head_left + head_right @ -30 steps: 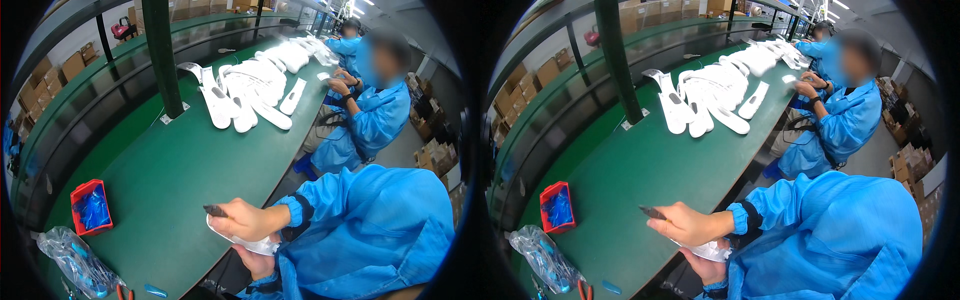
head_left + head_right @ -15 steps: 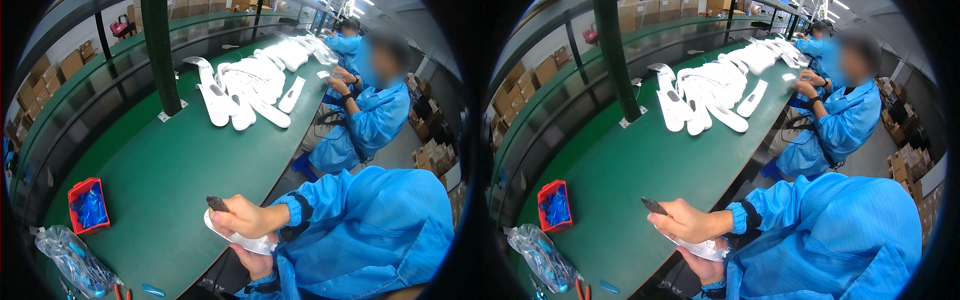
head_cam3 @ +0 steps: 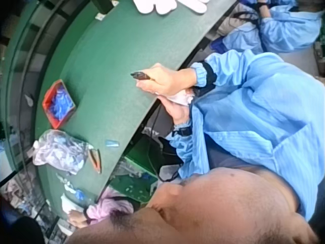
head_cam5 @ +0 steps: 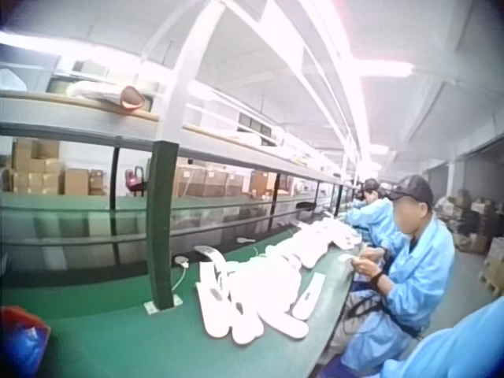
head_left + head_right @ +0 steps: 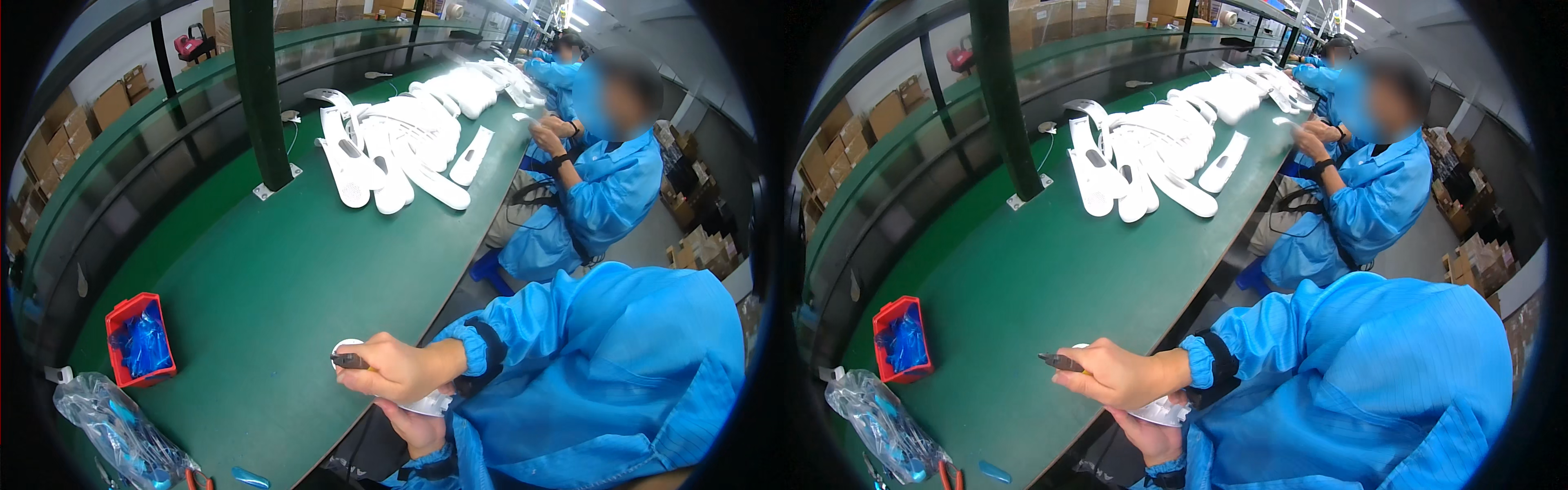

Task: The worker utilizes a hand scraper tool to remove excess flash, burrs, or imperfections from molded white plastic component products along an assembly line bench.

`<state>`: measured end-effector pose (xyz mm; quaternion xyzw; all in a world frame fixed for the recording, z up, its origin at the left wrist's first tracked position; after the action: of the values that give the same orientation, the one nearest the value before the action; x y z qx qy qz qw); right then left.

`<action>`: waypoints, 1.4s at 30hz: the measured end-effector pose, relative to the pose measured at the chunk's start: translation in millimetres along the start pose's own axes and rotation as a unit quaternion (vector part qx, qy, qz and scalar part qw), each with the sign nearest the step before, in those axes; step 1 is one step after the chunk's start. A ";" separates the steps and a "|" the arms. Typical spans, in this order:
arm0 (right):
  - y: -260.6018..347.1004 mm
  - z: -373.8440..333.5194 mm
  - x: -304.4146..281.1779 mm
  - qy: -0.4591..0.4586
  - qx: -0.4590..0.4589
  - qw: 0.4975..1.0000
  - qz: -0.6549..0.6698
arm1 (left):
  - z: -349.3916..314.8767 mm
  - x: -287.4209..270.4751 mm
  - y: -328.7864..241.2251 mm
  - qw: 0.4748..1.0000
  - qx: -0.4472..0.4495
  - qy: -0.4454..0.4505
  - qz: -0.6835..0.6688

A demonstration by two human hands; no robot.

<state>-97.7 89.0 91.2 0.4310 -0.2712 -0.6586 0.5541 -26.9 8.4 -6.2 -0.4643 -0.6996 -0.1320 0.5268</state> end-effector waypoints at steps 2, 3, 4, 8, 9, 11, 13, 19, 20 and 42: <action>-0.2 1.8 3.1 0.010 -0.019 0.999 -0.028 | 6.4 -14.1 9.8 1.000 0.017 -0.021 0.003; -0.3 4.4 4.4 0.011 -0.026 0.999 -0.041 | 8.2 -19.3 14.4 0.999 0.033 -0.042 0.008; -0.1 7.9 6.5 0.015 -0.038 0.998 -0.054 | 7.9 -19.6 13.8 0.999 0.035 -0.036 0.008; -1.5 17.9 -3.4 -0.084 0.089 0.991 0.046 | 0.0 6.0 1.0 1.000 0.019 -0.022 -0.002; -2.1 19.1 -12.3 -0.083 0.087 0.992 0.046 | -2.0 16.1 -3.3 0.999 0.035 0.004 0.028; -2.2 14.0 -23.1 -0.076 0.115 0.985 0.107 | -0.3 10.0 2.7 0.999 0.015 0.030 0.010; 1.5 8.2 -22.9 -0.075 0.117 0.984 0.108 | 3.1 8.2 8.1 0.998 0.030 -0.051 -0.034; 4.4 4.5 -18.0 -0.086 0.065 0.993 0.048 | 3.8 12.7 8.8 0.997 0.049 -0.059 -0.013; 1.4 1.8 -17.3 -0.086 0.070 0.993 0.049 | 3.7 12.1 9.3 0.997 0.049 -0.060 -0.013; -9.7 -15.3 -11.0 -0.128 0.060 0.989 0.041 | 1.9 5.6 9.0 0.995 0.060 -0.072 0.018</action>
<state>-89.1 103.8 78.6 0.3641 -0.3965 -0.6677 0.5142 -21.0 17.3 -5.0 -0.4528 -0.7337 -0.0465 0.5044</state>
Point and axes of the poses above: each hand's wrist, its own z-axis towards the middle knuckle, its own x-axis out of the palm, y = z × x, the point moved 2 cm from there along z, towards the middle knuckle, and after that the axes turned 15 degrees about -x, right-handed, at the moved point
